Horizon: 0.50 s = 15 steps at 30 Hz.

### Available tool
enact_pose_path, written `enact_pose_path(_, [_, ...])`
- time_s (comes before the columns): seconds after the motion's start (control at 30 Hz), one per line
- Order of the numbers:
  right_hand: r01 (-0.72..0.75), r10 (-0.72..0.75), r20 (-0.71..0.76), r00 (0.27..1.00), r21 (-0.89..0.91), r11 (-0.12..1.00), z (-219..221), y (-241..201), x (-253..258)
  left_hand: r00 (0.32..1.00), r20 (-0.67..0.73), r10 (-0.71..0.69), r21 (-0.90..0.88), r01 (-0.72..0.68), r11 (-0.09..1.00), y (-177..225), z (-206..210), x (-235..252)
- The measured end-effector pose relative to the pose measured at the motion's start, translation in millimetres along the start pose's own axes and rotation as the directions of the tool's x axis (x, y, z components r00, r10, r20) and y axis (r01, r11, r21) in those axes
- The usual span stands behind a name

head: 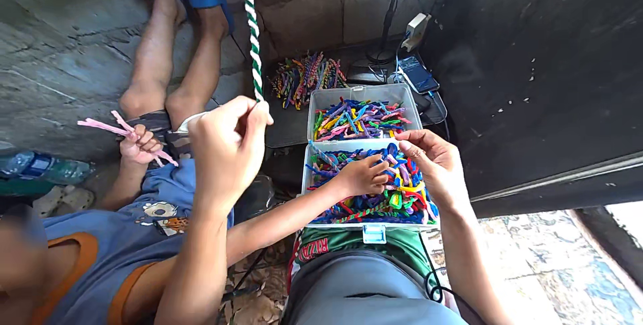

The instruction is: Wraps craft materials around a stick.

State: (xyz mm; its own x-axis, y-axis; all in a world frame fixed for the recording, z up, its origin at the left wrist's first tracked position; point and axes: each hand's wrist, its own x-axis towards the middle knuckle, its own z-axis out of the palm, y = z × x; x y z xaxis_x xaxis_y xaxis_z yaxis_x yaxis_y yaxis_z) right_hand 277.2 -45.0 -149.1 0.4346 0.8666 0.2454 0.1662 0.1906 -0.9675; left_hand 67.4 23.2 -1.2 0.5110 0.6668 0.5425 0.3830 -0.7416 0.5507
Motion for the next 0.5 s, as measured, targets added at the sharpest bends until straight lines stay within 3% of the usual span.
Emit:
enact_pose_path(0.1, [0.026,-0.013,0.068,0.998,-0.201,0.979,0,9,0,0.985,0.173,0.005,-0.027,0.000,1.000,-31,23,8])
enact_pose_path(0.23, [0.171,-0.116,0.159,0.980,-0.398,0.901,5,19,1,0.977,0.212,-0.024,0.149,-0.008,0.989,-50,35,9])
enact_pose_path(0.4, [0.225,-0.142,0.203,0.969,-0.484,0.846,7,25,0,0.972,0.233,-0.024,0.328,-0.056,0.943,-48,42,9])
enact_pose_path(0.5, [0.216,-0.126,0.207,0.970,-0.497,0.840,6,25,0,0.957,0.291,-0.007,0.311,-0.088,0.946,-45,39,10])
